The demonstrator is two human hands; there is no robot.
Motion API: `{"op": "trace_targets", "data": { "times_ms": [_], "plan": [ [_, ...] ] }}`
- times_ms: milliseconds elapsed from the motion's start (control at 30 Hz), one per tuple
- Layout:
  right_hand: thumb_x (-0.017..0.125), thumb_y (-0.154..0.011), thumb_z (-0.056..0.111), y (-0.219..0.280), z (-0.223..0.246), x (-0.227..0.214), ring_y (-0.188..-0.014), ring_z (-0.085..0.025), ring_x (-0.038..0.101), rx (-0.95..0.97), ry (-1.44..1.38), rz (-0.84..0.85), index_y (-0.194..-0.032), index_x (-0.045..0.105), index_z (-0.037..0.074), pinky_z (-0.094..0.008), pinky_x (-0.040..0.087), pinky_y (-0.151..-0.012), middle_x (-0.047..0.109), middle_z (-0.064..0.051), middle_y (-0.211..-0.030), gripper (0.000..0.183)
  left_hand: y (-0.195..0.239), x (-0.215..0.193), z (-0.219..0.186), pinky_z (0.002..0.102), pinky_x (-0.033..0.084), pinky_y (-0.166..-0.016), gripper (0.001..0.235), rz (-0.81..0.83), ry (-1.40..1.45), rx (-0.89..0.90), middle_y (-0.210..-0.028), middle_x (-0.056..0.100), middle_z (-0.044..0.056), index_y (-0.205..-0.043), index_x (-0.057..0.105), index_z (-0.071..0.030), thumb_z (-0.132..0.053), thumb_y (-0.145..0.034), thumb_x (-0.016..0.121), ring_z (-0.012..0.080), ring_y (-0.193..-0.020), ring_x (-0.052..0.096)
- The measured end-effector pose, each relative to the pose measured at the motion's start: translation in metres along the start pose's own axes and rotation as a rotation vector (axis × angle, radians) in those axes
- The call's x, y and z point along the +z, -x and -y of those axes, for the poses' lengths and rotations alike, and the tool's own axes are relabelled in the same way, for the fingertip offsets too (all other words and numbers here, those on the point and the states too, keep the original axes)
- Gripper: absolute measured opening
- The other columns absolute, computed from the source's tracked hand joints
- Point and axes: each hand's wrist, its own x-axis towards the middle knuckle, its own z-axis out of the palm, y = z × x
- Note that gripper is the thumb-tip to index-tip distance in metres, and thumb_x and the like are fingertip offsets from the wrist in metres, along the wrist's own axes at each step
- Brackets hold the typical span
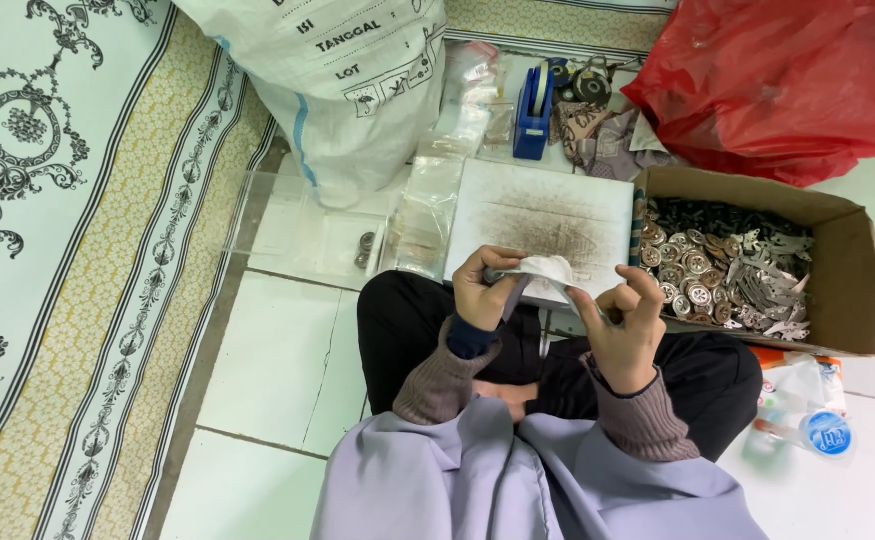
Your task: A person is sitting on the floor, sorting small metal parts from a cardboard box and placing them into small plastic bags.
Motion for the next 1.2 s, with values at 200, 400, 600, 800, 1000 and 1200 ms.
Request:
{"op": "trace_targets", "data": {
  "times_ms": [200,400,600,800,1000,1200],
  "plan": [
    [0.078,-0.093,0.011,-0.007,-0.025,-0.008,-0.081,-0.027,0.063,0.140,-0.436,0.098,-0.123,0.054,-0.005,-0.038,0.054,-0.075,0.060,-0.013,-0.096,0.042,-0.012,-0.014,-0.015,0.032,0.055,-0.079,0.021,0.041,-0.008,0.035,-0.089,0.076,0.012,-0.078,0.065,-0.010,-0.001,-0.082,0.084,0.0225,-0.086,0.073],
    [0.087,-0.082,0.021,-0.014,-0.003,-0.001,-0.105,-0.037,0.062,-0.002,-0.435,0.159,-0.116,0.061,-0.006,-0.044,0.052,-0.089,0.057,-0.019,-0.112,0.051,-0.008,-0.007,0.002,0.028,0.055,-0.079,0.023,0.129,0.354,-0.105,-0.096,0.071,0.009,-0.086,0.053,-0.013,0.003,-0.092,0.069,0.0140,-0.087,0.069],
    [0.093,-0.074,0.005,-0.013,0.033,0.020,-0.094,-0.030,0.069,-0.157,-0.130,0.056,-0.112,0.070,-0.001,-0.041,0.059,-0.081,0.063,-0.012,-0.105,0.044,-0.001,-0.007,0.016,0.025,0.053,-0.079,0.022,0.175,0.379,-0.143,-0.098,0.070,0.011,-0.091,0.053,-0.010,0.003,-0.090,0.070,0.0130,-0.089,0.068],
    [0.086,-0.087,0.002,-0.014,0.020,0.013,-0.083,-0.027,0.075,-0.091,-0.042,0.028,-0.099,0.080,0.010,-0.032,0.059,-0.073,0.074,-0.006,-0.092,0.016,-0.007,-0.008,0.007,0.031,0.056,-0.086,0.021,0.259,0.229,-0.070,-0.097,0.077,0.016,-0.099,0.072,-0.001,0.001,-0.081,0.081,0.0192,-0.097,0.073],
    [0.089,-0.088,0.002,-0.014,-0.008,-0.001,-0.063,-0.025,0.065,0.011,0.006,0.036,-0.088,0.074,0.004,-0.033,0.053,-0.065,0.062,-0.006,-0.070,0.015,-0.017,-0.011,-0.021,0.031,0.059,-0.079,0.022,0.262,-0.105,0.039,-0.089,0.079,0.012,-0.094,0.081,-0.005,0.010,-0.079,0.081,0.0244,-0.090,0.076],
    [0.087,-0.093,0.006,-0.006,-0.027,-0.006,-0.062,-0.032,0.060,0.073,-0.020,0.032,-0.087,0.067,0.001,-0.038,0.048,-0.062,0.055,-0.008,-0.068,0.021,-0.014,0.000,-0.035,0.032,0.060,-0.078,0.027,0.244,-0.230,0.110,-0.089,0.079,0.010,-0.096,0.082,-0.008,0.010,-0.078,0.079,0.0271,-0.090,0.077]
  ]
}}
